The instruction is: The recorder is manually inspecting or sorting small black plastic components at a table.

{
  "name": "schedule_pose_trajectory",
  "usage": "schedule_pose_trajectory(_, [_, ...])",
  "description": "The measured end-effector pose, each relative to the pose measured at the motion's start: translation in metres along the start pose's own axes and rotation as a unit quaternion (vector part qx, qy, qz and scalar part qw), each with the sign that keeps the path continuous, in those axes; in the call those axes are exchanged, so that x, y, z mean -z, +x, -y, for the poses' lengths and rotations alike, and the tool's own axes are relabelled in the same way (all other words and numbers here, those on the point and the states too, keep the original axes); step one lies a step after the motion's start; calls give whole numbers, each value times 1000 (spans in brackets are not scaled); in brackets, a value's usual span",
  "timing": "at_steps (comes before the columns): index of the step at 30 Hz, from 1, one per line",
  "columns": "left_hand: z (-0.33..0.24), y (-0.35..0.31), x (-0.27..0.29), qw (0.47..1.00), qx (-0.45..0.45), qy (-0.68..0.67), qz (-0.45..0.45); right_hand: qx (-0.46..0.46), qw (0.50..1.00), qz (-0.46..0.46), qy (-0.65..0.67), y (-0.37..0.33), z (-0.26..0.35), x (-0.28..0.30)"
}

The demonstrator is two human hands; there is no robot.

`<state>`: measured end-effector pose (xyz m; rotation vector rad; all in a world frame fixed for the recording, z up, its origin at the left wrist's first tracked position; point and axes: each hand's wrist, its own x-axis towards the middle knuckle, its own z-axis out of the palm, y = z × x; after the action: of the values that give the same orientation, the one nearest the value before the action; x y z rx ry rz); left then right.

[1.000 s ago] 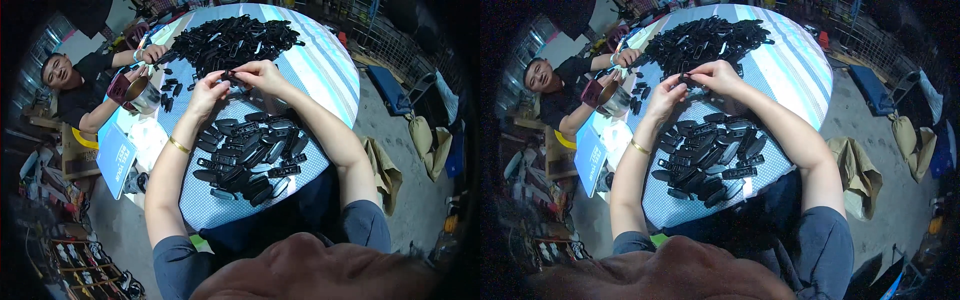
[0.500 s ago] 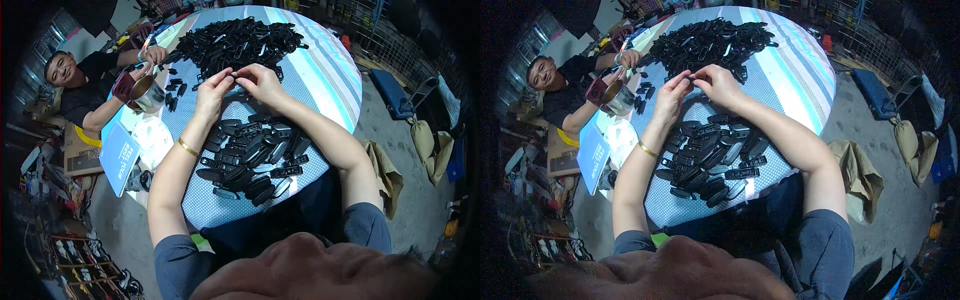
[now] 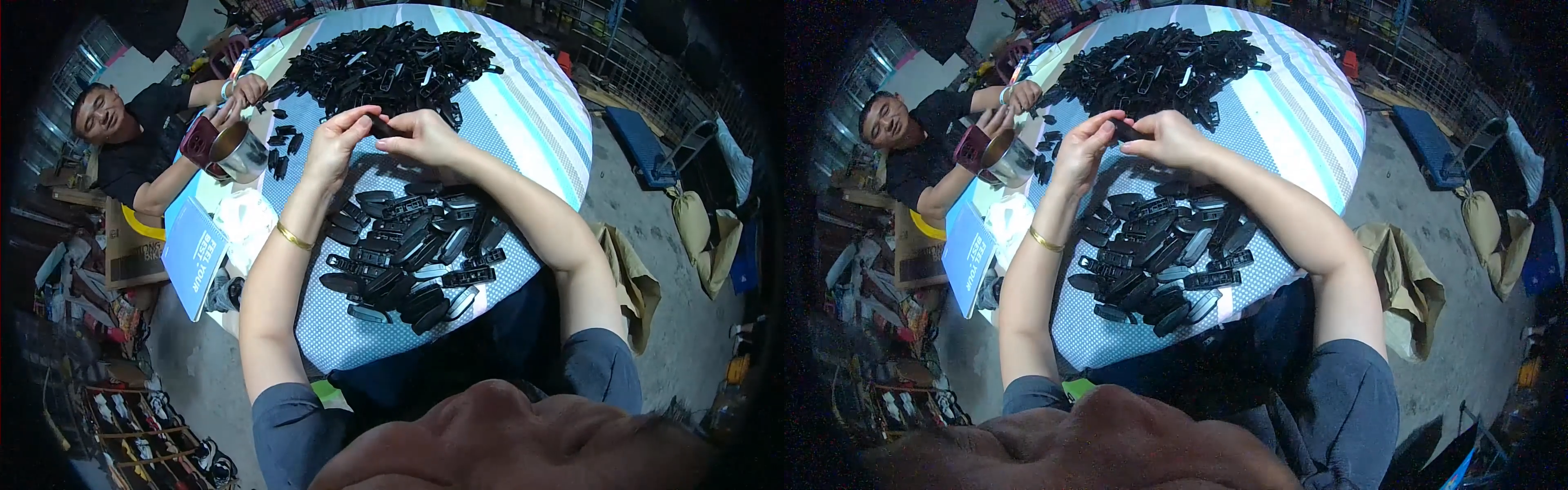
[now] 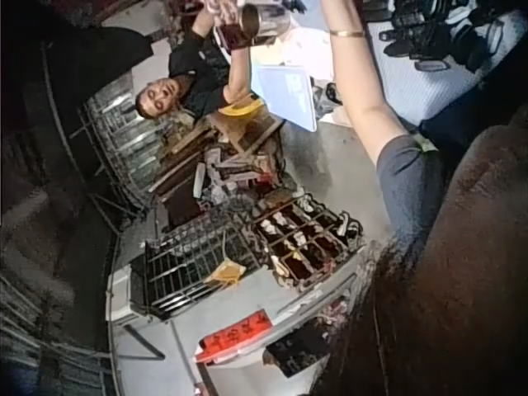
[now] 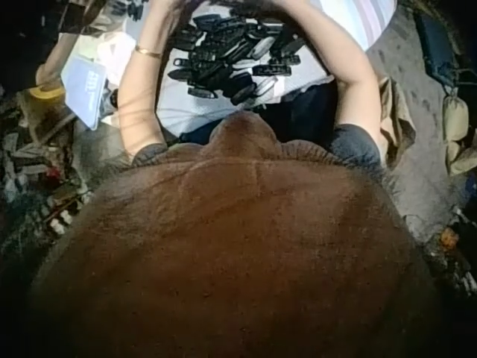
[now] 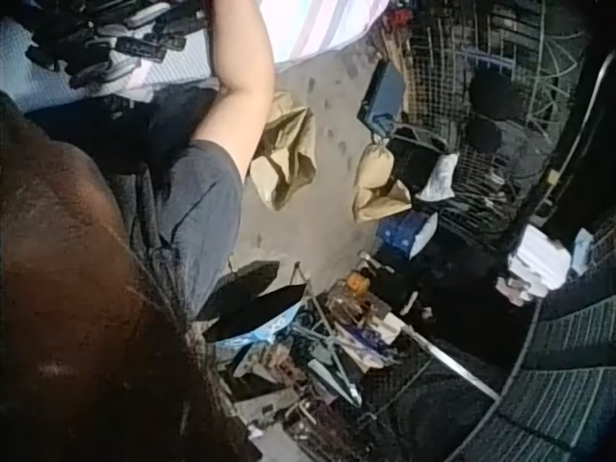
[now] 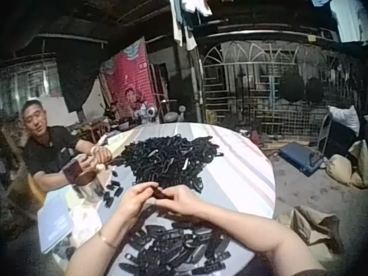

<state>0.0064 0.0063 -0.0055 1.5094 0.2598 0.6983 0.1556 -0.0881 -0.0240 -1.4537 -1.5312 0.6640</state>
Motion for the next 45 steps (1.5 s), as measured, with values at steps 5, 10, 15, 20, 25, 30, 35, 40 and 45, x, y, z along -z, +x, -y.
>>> schedule_pose_trajectory(5, [-15, -4, -1, 907, 51, 414, 58, 46, 956, -88, -275, 4, -20, 45])
schedule_pose_trajectory(10, [-13, -9, -6, 834, 42, 467, 292, -91, 920, -130, -358, 6, -33, 69])
schedule_pose_trajectory(15, [-14, 1, 8, 815, -50, 575, 60, 80, 911, -105, -391, 4, -32, 59])
schedule_pose_trajectory(20, [38, 8, 68, 754, -172, 633, 29, 165, 875, -32, -454, 5, -32, 30])
schedule_pose_trajectory(25, [40, 7, 38, 720, -148, 677, 36, 129, 864, -41, -485, 0, -24, 34])
schedule_pose_trajectory(30, [32, 1, 29, 660, -151, 736, 21, 42, 996, -78, 8, -1, 13, 41])
schedule_pose_trajectory(35, [25, -1, 9, 743, -182, 644, 6, 217, 896, 111, 370, -59, 89, 39])
schedule_pose_trajectory(40, [46, 0, 17, 802, -203, 562, 9, 462, 639, 412, 457, -77, 123, 34])
schedule_pose_trajectory(45, [42, 2, 9, 823, -163, 544, -8, 319, 683, 362, 548, -142, 149, 62])
